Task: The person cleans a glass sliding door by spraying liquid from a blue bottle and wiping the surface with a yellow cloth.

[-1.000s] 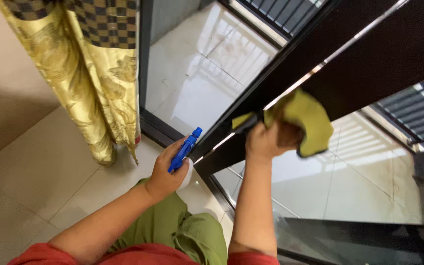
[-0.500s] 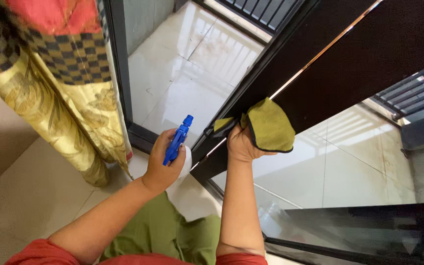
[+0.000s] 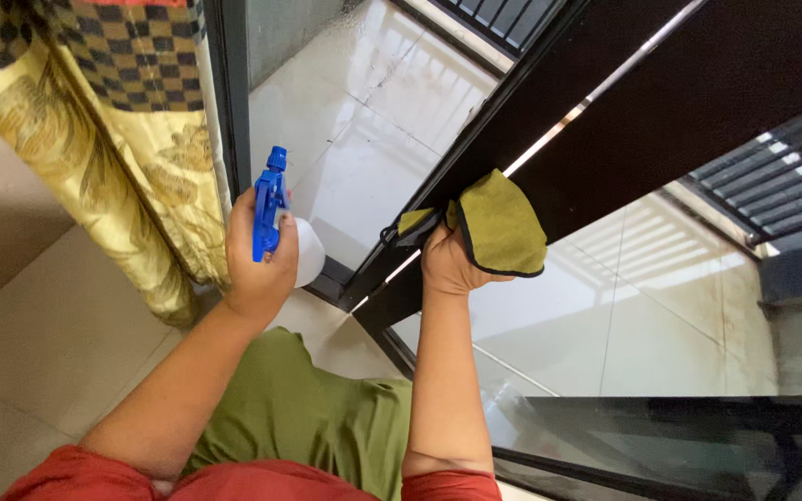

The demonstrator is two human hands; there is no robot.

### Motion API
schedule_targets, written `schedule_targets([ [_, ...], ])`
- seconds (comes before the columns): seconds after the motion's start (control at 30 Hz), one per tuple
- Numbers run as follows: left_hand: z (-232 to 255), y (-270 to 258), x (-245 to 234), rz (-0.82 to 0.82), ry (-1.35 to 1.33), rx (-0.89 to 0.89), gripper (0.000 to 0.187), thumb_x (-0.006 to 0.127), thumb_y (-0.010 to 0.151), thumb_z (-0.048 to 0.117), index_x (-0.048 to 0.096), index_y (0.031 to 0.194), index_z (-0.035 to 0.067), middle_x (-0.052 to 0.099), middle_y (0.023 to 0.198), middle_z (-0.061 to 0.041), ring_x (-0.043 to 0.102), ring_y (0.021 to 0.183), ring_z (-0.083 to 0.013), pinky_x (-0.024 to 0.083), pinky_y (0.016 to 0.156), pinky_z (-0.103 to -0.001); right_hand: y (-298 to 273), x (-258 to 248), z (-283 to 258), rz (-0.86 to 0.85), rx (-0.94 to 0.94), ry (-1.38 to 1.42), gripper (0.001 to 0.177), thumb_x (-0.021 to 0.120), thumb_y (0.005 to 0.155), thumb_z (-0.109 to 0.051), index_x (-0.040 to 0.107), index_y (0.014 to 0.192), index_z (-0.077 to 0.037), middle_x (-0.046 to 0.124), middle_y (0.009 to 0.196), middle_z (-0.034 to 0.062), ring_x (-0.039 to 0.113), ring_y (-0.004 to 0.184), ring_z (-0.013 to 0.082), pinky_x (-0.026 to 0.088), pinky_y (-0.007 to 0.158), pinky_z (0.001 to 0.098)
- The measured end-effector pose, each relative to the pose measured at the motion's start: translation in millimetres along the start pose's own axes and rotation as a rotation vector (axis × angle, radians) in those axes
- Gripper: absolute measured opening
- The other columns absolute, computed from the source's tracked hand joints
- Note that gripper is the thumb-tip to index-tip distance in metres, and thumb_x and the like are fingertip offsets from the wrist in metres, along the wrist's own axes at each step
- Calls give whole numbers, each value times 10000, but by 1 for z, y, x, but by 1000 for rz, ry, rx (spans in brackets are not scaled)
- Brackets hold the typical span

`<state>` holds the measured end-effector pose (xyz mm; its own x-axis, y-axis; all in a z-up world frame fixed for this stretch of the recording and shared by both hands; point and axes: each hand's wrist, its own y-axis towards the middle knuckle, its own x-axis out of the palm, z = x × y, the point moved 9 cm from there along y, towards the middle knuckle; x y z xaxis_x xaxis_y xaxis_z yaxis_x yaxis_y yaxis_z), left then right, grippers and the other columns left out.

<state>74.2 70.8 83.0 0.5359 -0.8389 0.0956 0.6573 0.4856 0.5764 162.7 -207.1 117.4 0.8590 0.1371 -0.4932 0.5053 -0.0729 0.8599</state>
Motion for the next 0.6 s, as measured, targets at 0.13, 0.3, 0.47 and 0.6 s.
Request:
schedule_targets([
  [0.13, -11, -23, -7, 129, 19, -118, 348, 596, 1026, 5, 509, 1359, -47, 655, 1185, -114, 660, 1081, -180, 539, 961, -309, 4, -7, -5, 3, -19, 7, 465, 667, 921, -383, 680, 1337, -177, 628, 1406, 50, 552, 1319, 328, 344, 1091, 536],
  [0.3, -21, -61, 1, 135, 191, -109, 385, 637, 973, 12, 530, 1337, -52, 640, 1142, -143, 640, 989, -223, 530, 882, -341, 5, -20, -8, 46, -82, 51, 467, 669, 925, -362, 665, 1349, -167, 612, 1436, 64, 551, 1335, 336, 353, 1101, 531],
  [0.47, -32, -94, 13, 114, 226, -158, 299, 632, 992, 39, 564, 1277, -24, 671, 1104, -145, 657, 960, -242, 533, 878, -361, 4, -36, -11, 55, -104, 137, 455, 701, 941, -346, 654, 1343, -138, 614, 1413, 88, 551, 1320, 352, 380, 1103, 524],
  [0.6, -38, -103, 26, 95, 247, -155, 425, 631, 945, 30, 531, 1348, -62, 625, 1189, -223, 633, 1047, -324, 506, 921, -404, 8, -35, -14, 28, -93, 187, 383, 719, 946, -330, 678, 1295, -175, 646, 1373, 48, 583, 1290, 316, 419, 1078, 479],
])
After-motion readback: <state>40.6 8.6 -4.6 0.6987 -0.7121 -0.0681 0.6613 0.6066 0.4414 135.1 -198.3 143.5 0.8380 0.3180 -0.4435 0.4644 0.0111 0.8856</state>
